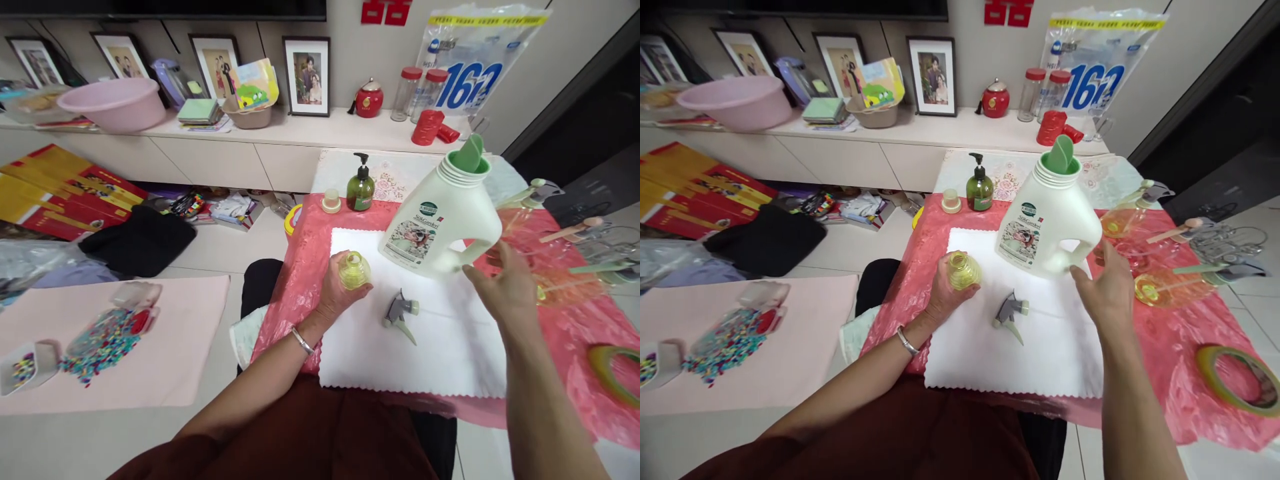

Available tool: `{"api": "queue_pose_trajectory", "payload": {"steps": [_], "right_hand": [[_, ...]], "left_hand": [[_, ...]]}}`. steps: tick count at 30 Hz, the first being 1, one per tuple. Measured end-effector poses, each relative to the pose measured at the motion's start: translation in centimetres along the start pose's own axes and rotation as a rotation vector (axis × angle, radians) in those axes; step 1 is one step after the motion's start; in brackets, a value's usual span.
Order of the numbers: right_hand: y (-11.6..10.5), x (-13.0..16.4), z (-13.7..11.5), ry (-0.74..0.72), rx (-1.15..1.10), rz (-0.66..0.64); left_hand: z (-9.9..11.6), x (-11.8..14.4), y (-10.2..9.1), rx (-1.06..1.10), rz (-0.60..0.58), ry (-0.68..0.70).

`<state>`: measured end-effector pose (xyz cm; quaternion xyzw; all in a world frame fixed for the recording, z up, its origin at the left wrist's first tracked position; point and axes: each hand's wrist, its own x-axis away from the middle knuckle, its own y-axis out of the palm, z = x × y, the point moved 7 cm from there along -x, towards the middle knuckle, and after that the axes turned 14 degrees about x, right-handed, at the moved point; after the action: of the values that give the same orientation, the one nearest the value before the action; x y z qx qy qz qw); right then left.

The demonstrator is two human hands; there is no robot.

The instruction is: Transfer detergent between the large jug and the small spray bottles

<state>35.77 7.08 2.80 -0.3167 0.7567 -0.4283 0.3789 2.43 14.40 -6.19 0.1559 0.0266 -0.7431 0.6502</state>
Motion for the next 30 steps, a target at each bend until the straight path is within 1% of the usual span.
{"api": "queue_pose_trajectory", "payload": {"steps": [1,2,3,5,6,8,11,14,16,19,21,23,25,27,28,30], "right_hand": [[-0.4,1.3,0.2,-0.030,0.073,0.027],[-0.6,2.8,0.1,-0.070,0.099,0.041],[-0.3,4.3,-0.3,-0.140,0.090,0.012],[0.6,7.4,-2.2,-0.343,0.060,-0.050],[1.1,8.8,-3.2,-0.423,0.056,-0.074],[2.4,11.1,-5.0,-0.526,0.079,-0.120],[4.2,12.8,-6.8,-0.568,0.157,-0.184],[5.5,13.2,-7.4,-0.547,0.238,-0.206],[6.0,13.2,-7.6,-0.530,0.266,-0.207],[6.0,12.8,-7.8,-0.521,0.251,-0.191],[5.2,12.5,-7.9,-0.519,0.202,-0.158],[3.6,11.9,-8.0,-0.513,0.127,-0.106],[1.3,11.2,-8.0,-0.498,0.054,-0.041],[-1.3,10.5,-7.9,-0.457,-0.035,0.021],[-2.6,10.1,-7.9,-0.417,-0.117,0.047],[-4.6,9.4,-7.5,-0.285,-0.400,0.092]], "left_hand": [[-0.1,0.0,-0.1,0.014,0.012,-0.008],[-0.2,0.0,-0.2,0.033,0.024,-0.020],[-0.4,0.0,-0.3,0.058,0.036,-0.034],[-1.0,-0.1,-0.5,0.150,0.060,-0.074],[-1.2,-0.1,-0.6,0.204,0.067,-0.091],[-1.5,-0.4,-0.6,0.289,0.069,-0.110],[-1.3,-1.0,-0.6,0.377,0.050,-0.141],[-0.8,-1.4,-0.5,0.450,0.058,-0.205],[-0.4,-1.6,-0.5,0.478,0.063,-0.239],[0.0,-1.6,-0.2,0.516,0.019,-0.288],[0.3,-1.3,0.1,0.524,-0.012,-0.308],[0.5,-0.8,0.2,0.515,-0.024,-0.313],[0.7,0.1,0.5,0.469,-0.039,-0.313],[0.9,1.3,0.9,0.375,-0.069,-0.325],[0.8,2.0,1.1,0.318,-0.088,-0.335],[0.8,3.3,1.7,0.215,-0.136,-0.350]]}}
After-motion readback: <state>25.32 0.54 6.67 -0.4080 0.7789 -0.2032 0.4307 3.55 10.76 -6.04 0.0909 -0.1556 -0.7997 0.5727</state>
